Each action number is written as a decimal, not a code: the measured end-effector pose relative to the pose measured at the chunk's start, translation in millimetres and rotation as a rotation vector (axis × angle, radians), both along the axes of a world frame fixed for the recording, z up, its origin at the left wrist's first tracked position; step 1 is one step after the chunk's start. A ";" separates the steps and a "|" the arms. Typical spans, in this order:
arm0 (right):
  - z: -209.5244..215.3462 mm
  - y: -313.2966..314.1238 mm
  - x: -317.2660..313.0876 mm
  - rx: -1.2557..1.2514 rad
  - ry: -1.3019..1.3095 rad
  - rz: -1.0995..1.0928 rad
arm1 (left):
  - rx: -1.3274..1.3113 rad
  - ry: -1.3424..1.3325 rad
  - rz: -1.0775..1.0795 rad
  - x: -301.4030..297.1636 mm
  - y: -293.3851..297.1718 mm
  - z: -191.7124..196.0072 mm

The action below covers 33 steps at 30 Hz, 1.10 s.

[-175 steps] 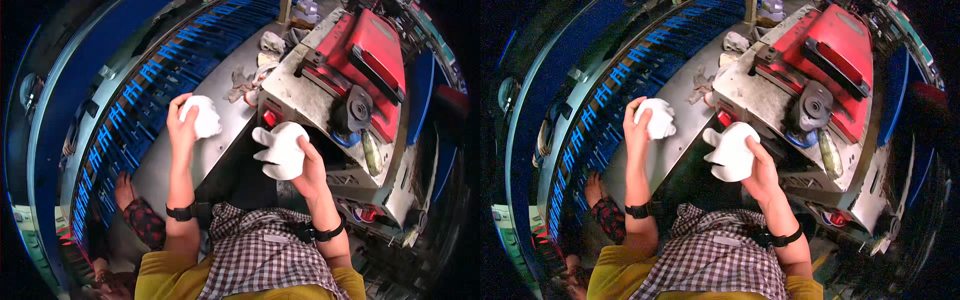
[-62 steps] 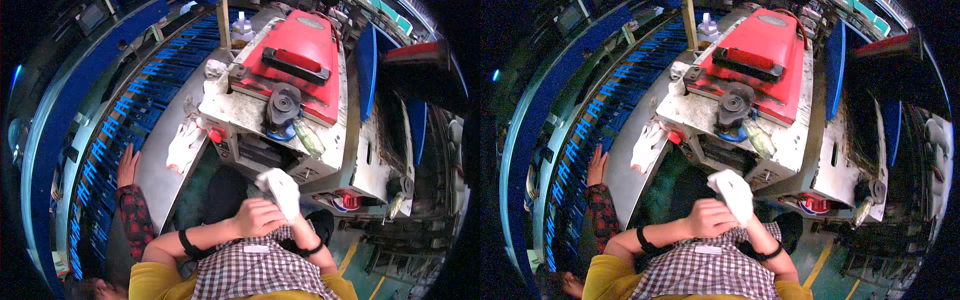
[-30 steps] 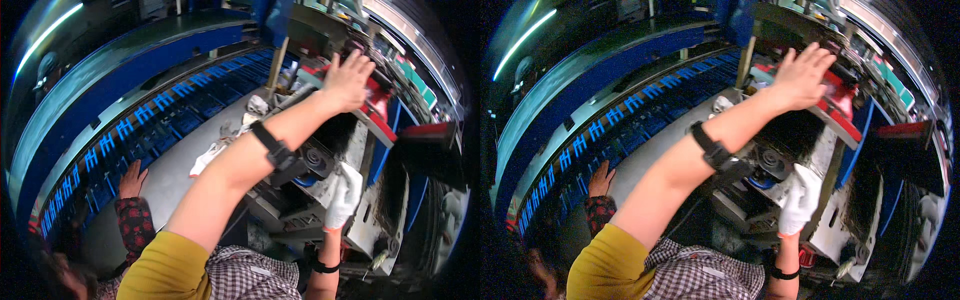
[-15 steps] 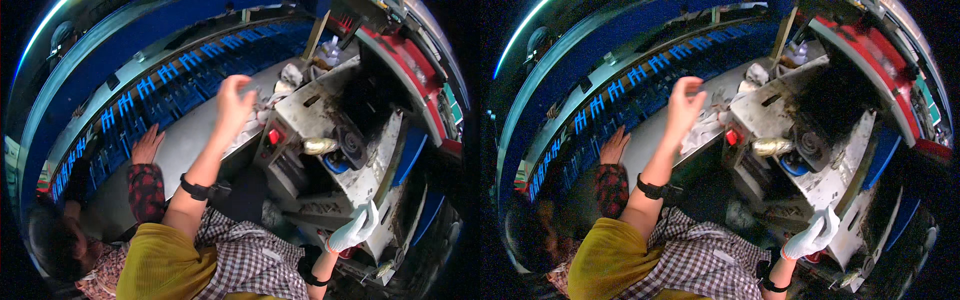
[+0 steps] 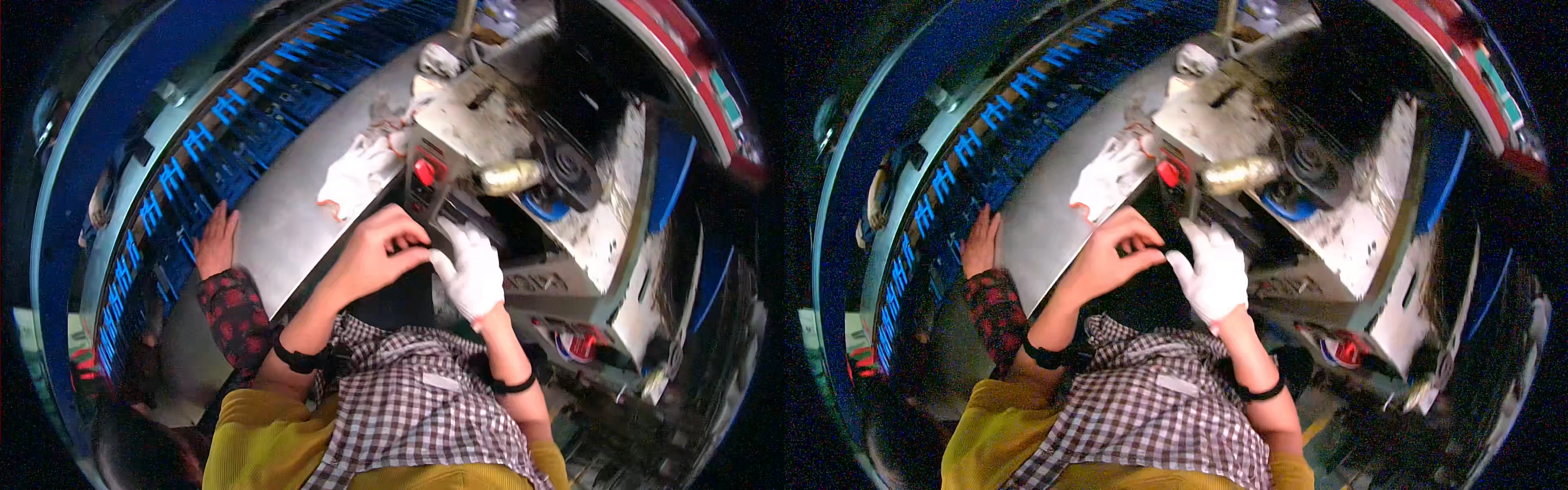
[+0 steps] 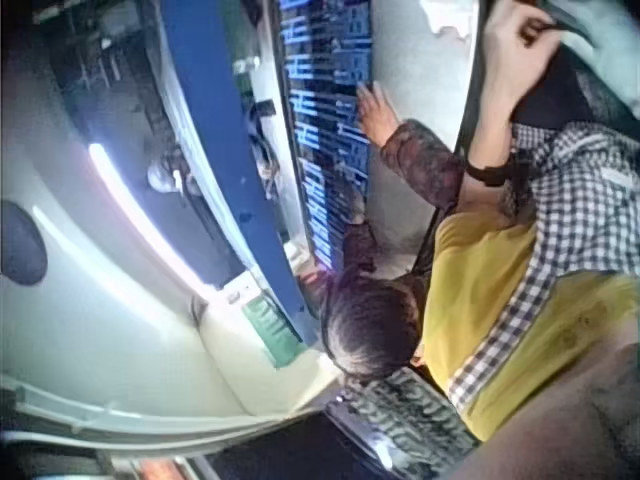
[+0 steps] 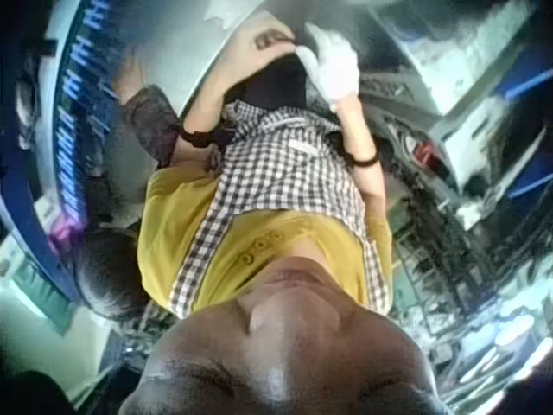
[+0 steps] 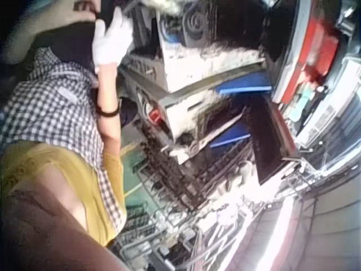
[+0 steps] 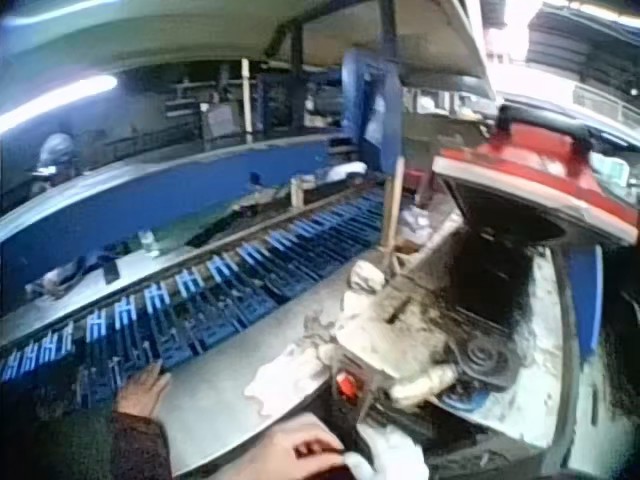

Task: Put on work gloves and use a buffing machine to process a shoe component.

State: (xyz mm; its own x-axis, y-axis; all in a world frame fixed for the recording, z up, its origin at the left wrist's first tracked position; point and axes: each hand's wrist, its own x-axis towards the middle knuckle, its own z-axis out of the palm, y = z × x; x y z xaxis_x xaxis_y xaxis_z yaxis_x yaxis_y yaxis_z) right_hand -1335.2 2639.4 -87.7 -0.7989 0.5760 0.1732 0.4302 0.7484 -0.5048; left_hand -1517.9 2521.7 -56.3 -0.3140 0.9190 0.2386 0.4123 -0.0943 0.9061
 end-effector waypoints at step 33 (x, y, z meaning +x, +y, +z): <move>-80.1 -9.1 30.3 -0.522 0.623 -0.289 | -0.184 -0.259 -0.475 119.6 21.8 -43.1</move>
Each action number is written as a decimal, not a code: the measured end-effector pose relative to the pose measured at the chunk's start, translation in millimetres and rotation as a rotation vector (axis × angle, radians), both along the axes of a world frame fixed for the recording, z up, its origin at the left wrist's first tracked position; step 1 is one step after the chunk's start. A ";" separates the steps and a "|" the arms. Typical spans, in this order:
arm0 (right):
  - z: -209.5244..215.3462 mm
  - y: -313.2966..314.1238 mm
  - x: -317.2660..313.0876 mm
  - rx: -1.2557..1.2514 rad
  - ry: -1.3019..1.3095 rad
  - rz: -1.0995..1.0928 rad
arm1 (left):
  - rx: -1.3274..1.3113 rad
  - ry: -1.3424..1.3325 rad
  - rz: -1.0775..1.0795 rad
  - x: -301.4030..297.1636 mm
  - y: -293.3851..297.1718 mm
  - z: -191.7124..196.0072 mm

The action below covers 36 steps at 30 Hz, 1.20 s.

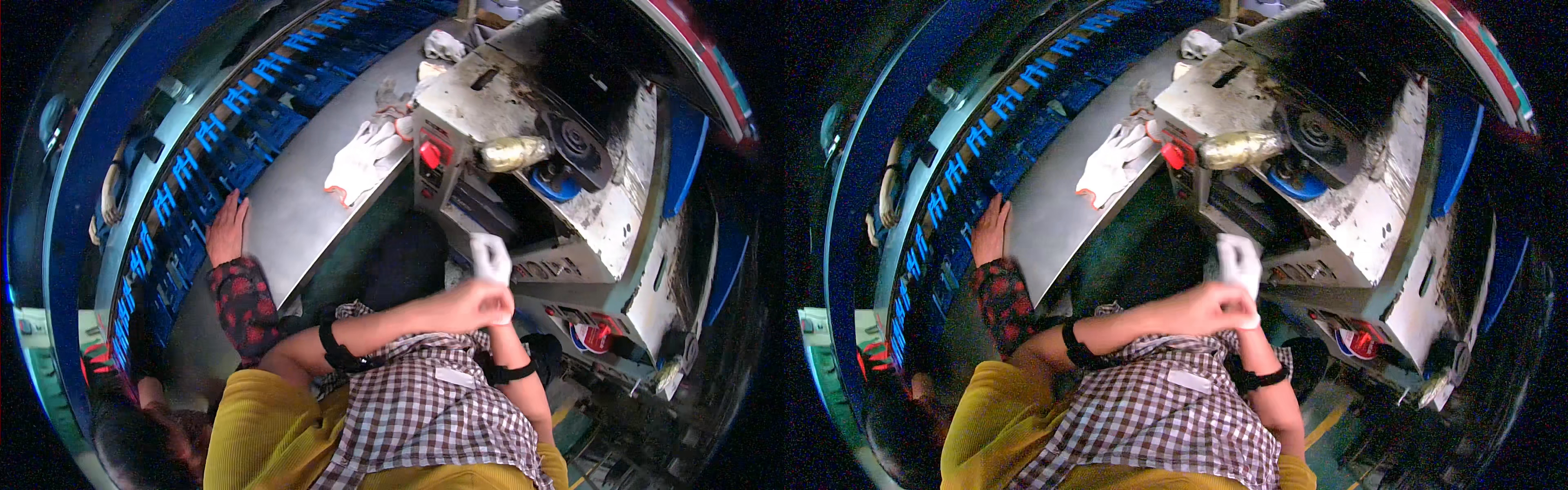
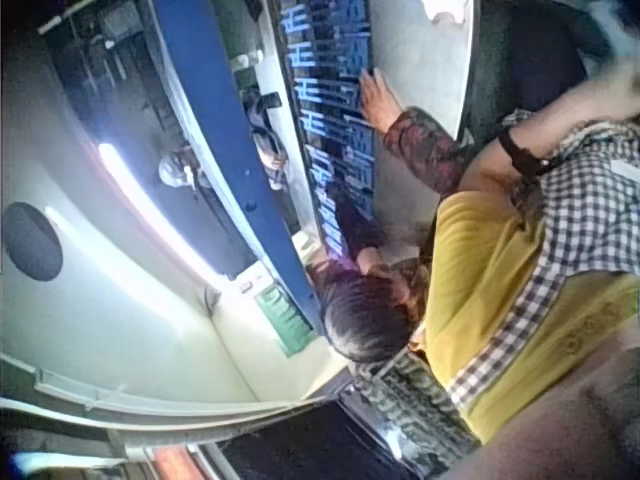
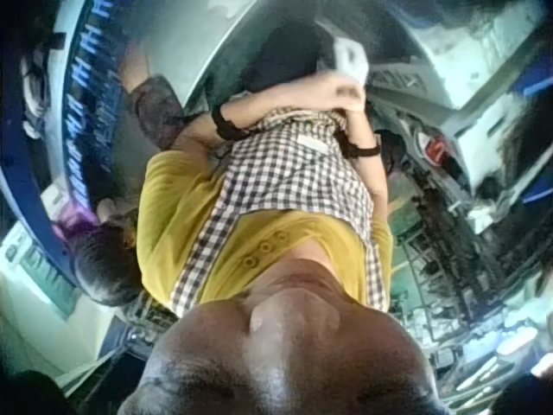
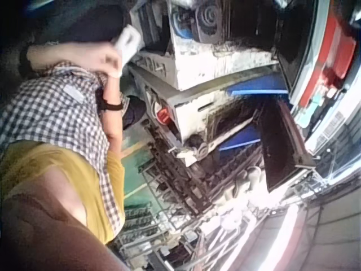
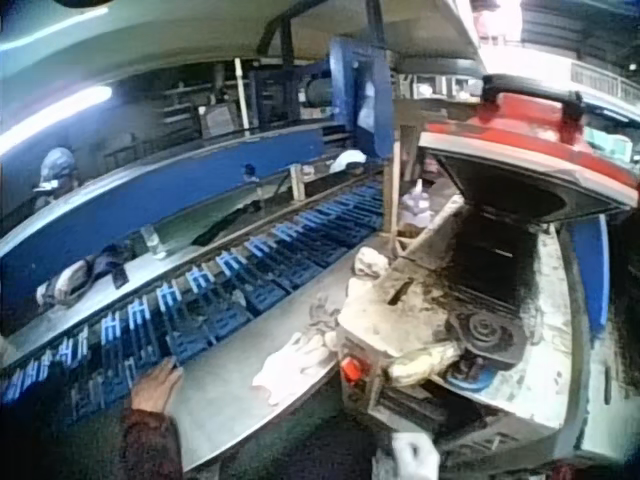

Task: Put on work gloves and use a buffing machine to process a shoe component.

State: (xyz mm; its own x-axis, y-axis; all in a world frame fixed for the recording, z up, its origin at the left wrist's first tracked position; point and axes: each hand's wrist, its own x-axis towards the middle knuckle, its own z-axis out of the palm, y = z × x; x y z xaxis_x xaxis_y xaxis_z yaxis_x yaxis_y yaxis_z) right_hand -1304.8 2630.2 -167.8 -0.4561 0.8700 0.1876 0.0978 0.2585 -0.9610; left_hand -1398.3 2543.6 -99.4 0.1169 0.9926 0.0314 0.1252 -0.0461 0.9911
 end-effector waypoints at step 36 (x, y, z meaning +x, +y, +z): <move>80.0 6.7 45.7 -0.825 0.607 0.202 | -0.117 -0.169 0.575 -63.2 -5.1 2.0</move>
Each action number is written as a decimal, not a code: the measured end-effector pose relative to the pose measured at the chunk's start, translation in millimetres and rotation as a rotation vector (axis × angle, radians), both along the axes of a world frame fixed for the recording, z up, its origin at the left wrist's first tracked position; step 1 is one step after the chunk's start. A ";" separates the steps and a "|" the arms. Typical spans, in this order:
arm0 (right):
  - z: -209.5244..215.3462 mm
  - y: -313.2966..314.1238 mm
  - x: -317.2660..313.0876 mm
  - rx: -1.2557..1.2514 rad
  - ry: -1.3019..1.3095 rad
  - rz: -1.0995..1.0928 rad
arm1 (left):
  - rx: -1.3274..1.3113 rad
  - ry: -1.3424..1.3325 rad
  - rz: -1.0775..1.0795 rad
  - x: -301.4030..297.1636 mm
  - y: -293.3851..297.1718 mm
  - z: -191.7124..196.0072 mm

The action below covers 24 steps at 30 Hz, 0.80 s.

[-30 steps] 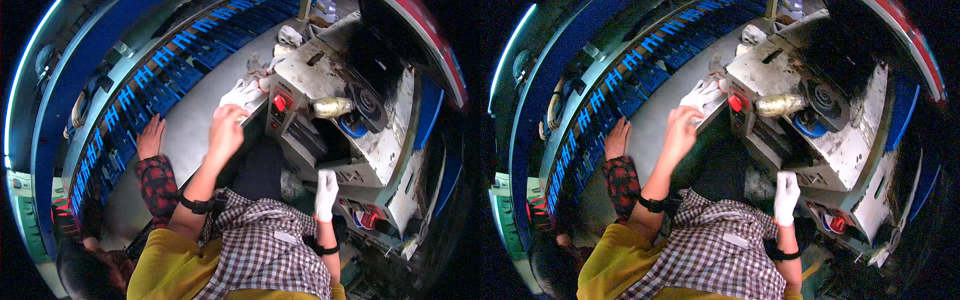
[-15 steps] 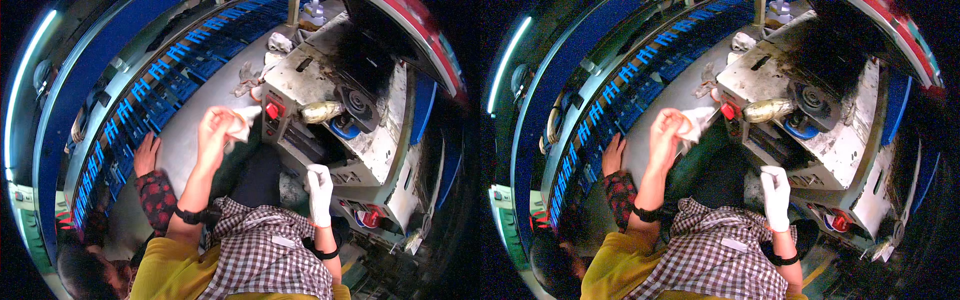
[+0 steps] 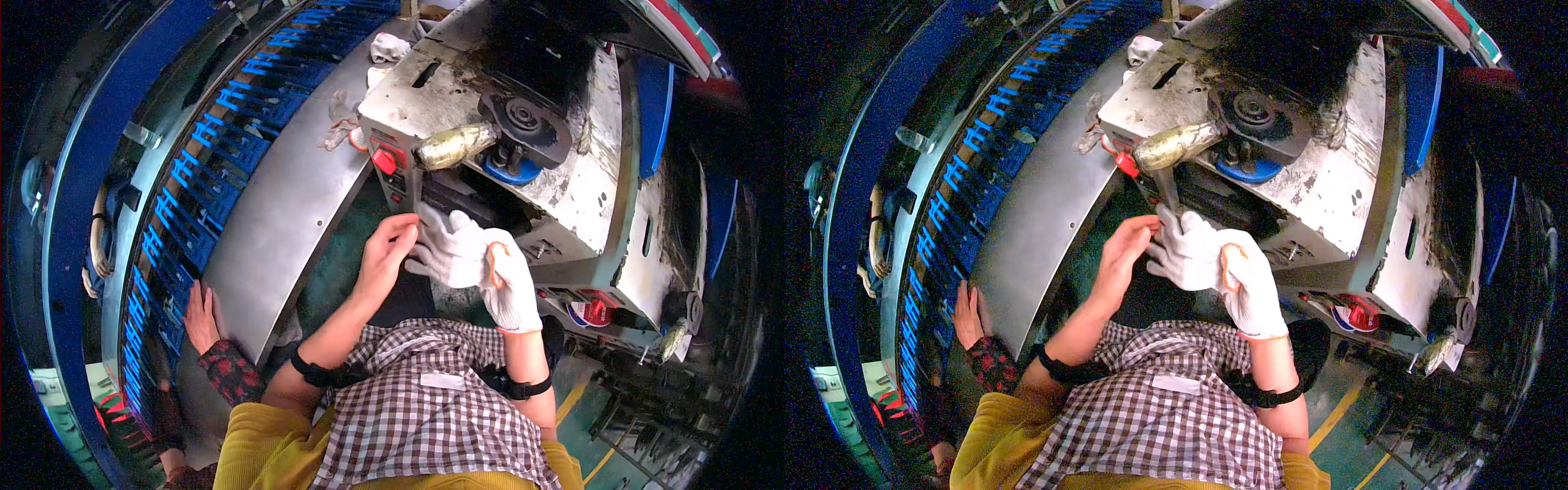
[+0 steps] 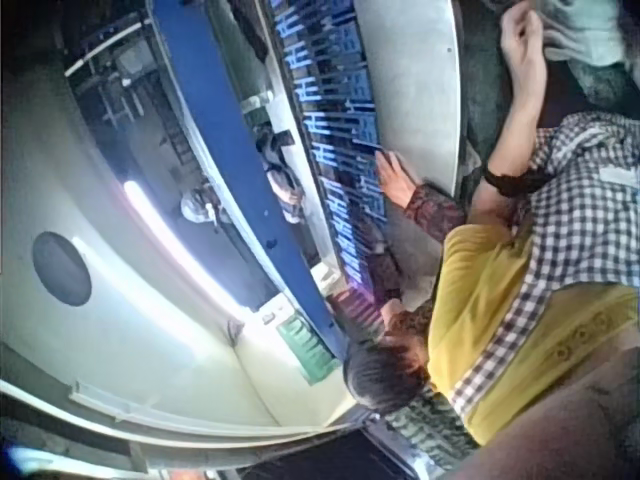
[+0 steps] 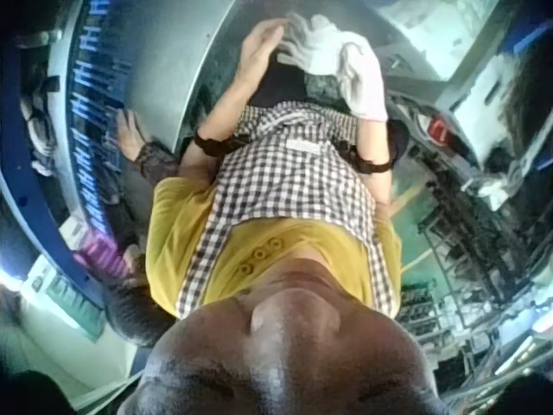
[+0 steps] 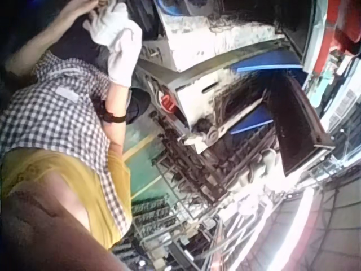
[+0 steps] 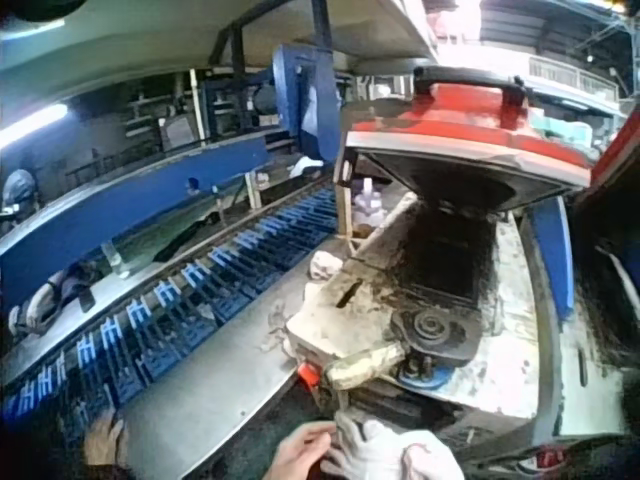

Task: Put on work gloves and use a buffing machine to process a shoe component.

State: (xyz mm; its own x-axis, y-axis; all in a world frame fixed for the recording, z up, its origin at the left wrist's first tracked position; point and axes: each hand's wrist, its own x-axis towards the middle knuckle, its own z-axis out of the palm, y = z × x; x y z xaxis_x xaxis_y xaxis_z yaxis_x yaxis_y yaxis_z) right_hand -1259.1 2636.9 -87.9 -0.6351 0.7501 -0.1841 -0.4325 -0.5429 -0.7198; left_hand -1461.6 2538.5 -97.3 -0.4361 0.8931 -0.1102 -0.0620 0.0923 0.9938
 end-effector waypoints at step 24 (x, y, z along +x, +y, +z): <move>-39.9 -3.8 48.5 0.346 -0.462 0.046 | -0.138 -0.879 -0.479 30.3 9.8 -38.8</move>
State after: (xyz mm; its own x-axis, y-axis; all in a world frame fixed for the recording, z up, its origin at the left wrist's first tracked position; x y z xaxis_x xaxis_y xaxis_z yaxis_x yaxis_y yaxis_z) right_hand -1210.6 2633.2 -127.8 -0.5806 0.7894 -0.1992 -0.0123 -0.2532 -0.9673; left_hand -1431.3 2548.3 -136.2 0.2505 0.9081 -0.3355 -0.6932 0.4102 0.5927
